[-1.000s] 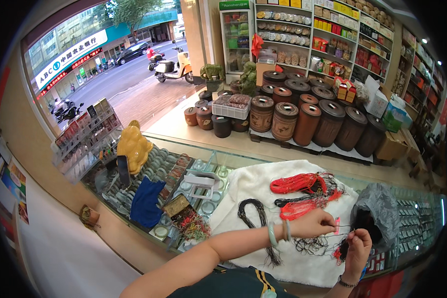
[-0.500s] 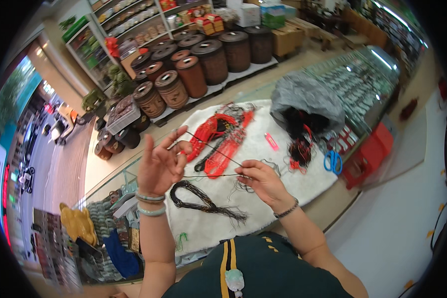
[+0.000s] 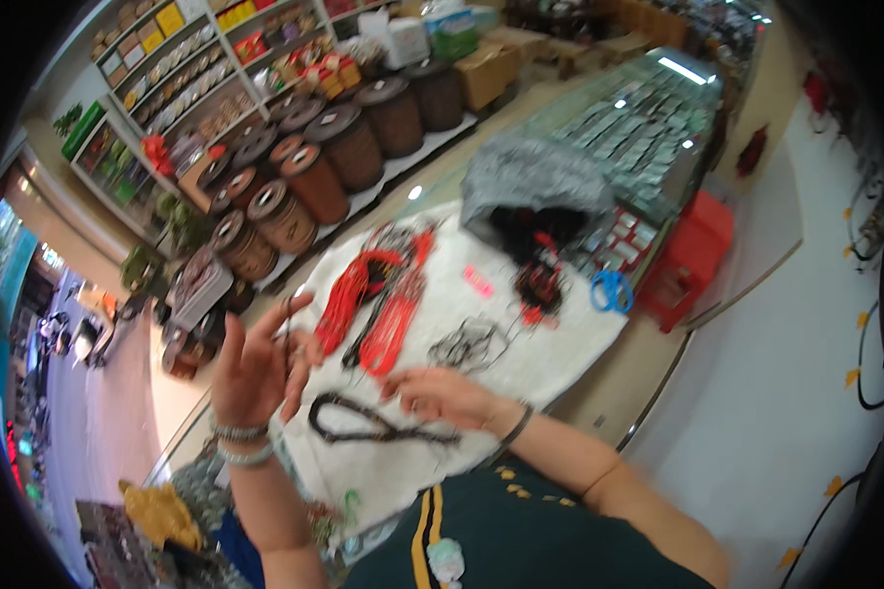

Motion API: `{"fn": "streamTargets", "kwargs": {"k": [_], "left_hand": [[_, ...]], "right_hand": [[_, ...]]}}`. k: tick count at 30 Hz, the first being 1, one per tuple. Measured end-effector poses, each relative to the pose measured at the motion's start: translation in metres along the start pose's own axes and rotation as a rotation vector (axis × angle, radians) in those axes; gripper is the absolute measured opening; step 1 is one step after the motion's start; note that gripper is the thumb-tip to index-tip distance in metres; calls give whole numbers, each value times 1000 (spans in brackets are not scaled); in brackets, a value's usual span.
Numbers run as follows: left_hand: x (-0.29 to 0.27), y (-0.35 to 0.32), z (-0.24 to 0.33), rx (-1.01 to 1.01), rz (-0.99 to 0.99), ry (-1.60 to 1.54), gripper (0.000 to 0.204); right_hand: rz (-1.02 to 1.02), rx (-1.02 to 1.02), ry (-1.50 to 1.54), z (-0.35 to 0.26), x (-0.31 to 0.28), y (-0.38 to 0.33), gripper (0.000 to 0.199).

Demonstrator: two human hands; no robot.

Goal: The person assembles a beaded necklace by threading black beads onto a string, cutting the string with scissors, and sealing the end with a lighter. The person repeats the process to add more beads and secure the necklace.

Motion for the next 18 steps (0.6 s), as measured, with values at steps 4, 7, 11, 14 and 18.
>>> {"fn": "streamTargets", "kwargs": {"k": [4,7,11,14,18], "left_hand": [[-11,-13,-4,-14,42,50,73],[-21,-22,-13,-43,66,49,77],[-28,-21,-31,-4,101,-140,77],[-37,-20,-40,-39,132,-189,80],[-60,-20,-47,-41,-9,-268,84]], "right_hand": [[-162,56,-155,2,4,-12,30],[-142,60,-237,8,3,-18,30],[-36,117,-172,18,-5,-24,29],[5,113,-196,21,-10,-30,29],[51,43,-195,13,-11,-38,23]]}}
Point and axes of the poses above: each hand's wrist, its own y-axis towards the middle knuckle, its own x-axis out of the palm, z = x × y, the point moved 2 cm from there along y, towards the middle knuckle, and after that the axes turned 13 degrees about -x, right-handed, at the moved point
